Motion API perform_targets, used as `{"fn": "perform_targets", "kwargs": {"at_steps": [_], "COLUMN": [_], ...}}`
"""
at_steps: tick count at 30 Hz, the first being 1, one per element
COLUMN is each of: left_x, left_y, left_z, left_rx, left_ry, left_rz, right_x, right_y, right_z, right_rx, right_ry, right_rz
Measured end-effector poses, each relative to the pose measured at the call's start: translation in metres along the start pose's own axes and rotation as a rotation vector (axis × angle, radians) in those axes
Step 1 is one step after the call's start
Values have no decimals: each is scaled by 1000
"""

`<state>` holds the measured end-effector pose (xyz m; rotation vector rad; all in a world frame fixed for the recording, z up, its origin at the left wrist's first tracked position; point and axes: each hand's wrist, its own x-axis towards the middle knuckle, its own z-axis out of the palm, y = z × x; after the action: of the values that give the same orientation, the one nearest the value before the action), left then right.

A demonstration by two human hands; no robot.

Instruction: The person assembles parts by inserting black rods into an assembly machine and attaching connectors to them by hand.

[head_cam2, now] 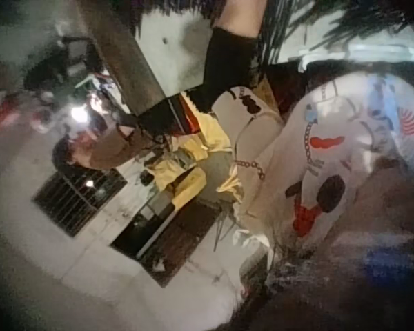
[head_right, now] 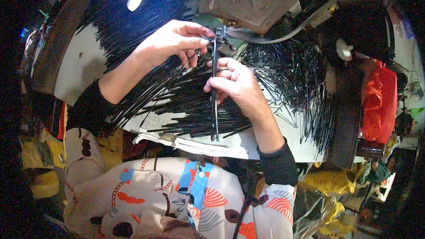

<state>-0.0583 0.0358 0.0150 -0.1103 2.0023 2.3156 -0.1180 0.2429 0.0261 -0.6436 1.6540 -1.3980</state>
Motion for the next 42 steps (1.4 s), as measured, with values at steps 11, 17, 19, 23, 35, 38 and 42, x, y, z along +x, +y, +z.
{"fn": "perform_targets", "kwargs": {"at_steps": [11, 17, 19, 23, 35, 38, 42], "left_x": [9, 11, 10, 10, 12, 11, 10], "left_y": [3, 1, 3, 4, 3, 2, 3], "left_z": [6, 7, 8, 10, 9, 13, 9], "left_rx": [75, 90, 73, 87, 68, 48, 140], "left_ry": [22, 34, 12, 35, 25, 85, 111], "left_rz": [101, 87, 78, 84, 70, 79, -32], "right_x": [4, 5, 5, 5, 6, 6, 4], "right_y": [5, 6, 6, 8, 9, 11, 9], "right_z": [6, 7, 8, 9, 10, 10, 10], "right_rx": [124, 94, 84, 78, 97, 116, 181], "right_ry": [54, 75, 80, 88, 103, 103, 113], "right_rz": [-58, -68, -66, -76, -77, -77, -61]}}
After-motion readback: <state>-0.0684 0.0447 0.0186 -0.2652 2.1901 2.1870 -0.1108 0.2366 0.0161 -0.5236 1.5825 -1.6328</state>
